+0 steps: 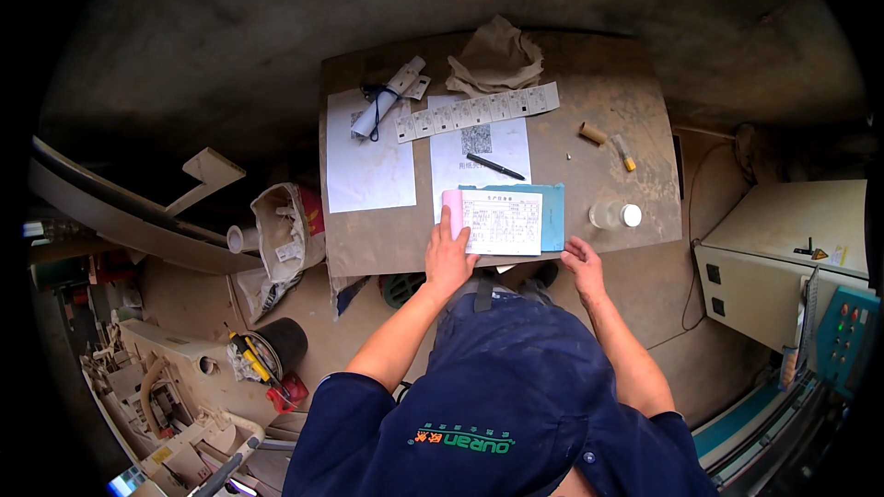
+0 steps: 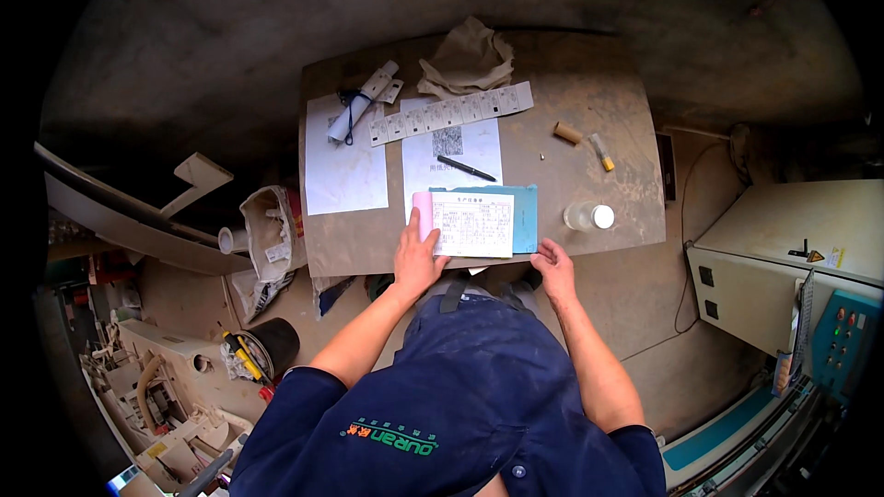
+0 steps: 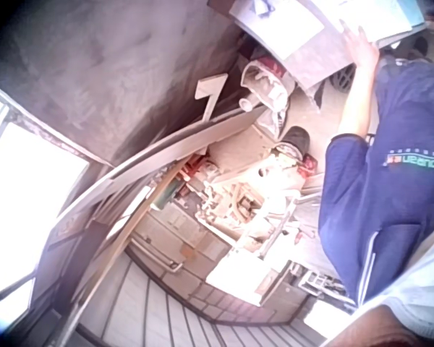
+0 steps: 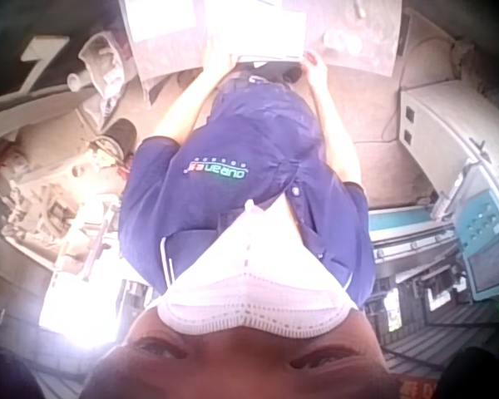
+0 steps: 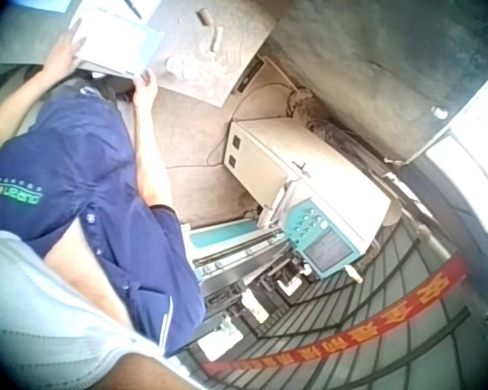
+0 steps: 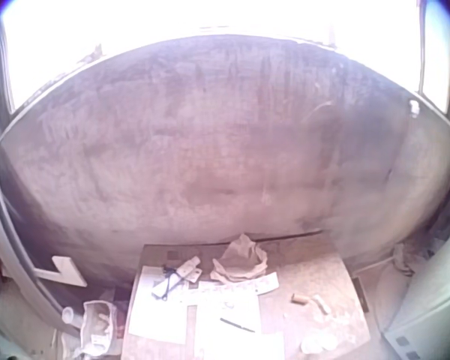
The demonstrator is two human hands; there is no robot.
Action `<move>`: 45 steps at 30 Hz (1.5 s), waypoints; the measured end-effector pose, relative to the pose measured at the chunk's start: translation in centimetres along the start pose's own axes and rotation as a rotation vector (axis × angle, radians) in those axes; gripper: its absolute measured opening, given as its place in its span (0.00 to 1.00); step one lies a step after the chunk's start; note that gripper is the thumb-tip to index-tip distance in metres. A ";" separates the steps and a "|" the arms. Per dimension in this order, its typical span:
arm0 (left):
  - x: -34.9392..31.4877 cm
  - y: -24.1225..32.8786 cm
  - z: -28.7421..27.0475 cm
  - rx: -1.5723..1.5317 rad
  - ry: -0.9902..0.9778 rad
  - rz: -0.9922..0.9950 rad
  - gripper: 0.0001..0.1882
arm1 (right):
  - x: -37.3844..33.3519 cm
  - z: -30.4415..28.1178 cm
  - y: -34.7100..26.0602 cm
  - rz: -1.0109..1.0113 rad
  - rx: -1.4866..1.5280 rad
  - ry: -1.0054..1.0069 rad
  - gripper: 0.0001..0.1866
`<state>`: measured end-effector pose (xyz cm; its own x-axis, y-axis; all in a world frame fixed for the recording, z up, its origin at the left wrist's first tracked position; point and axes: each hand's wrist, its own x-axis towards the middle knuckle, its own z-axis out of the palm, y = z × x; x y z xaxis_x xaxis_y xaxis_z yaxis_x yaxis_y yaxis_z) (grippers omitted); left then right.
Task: The person detaches a thermal label from a printer, checks the computer screen, and then discards waste paper into a bag.
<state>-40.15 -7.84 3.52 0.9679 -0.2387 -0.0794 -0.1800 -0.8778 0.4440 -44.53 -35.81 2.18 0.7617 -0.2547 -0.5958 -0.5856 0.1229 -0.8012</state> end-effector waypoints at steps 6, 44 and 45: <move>0.1 -0.3 0.6 0.022 0.001 -0.016 0.27 | -0.6 0.0 -1.3 0.043 -0.033 -0.003 0.29; -31.6 -5.4 14.9 -0.888 -0.417 -0.912 0.30 | -9.1 -10.2 14.5 0.184 -0.432 -0.198 0.18; -33.1 -5.4 15.4 -0.926 -0.414 -0.940 0.29 | -9.6 -11.3 16.8 0.213 -0.426 -0.209 0.18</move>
<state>-73.93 -1.58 -10.01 0.5078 0.0353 -0.8608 0.8439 -0.2212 0.4888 -64.83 -42.11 -4.96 0.6272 -0.0639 -0.7762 -0.7612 -0.2611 -0.5936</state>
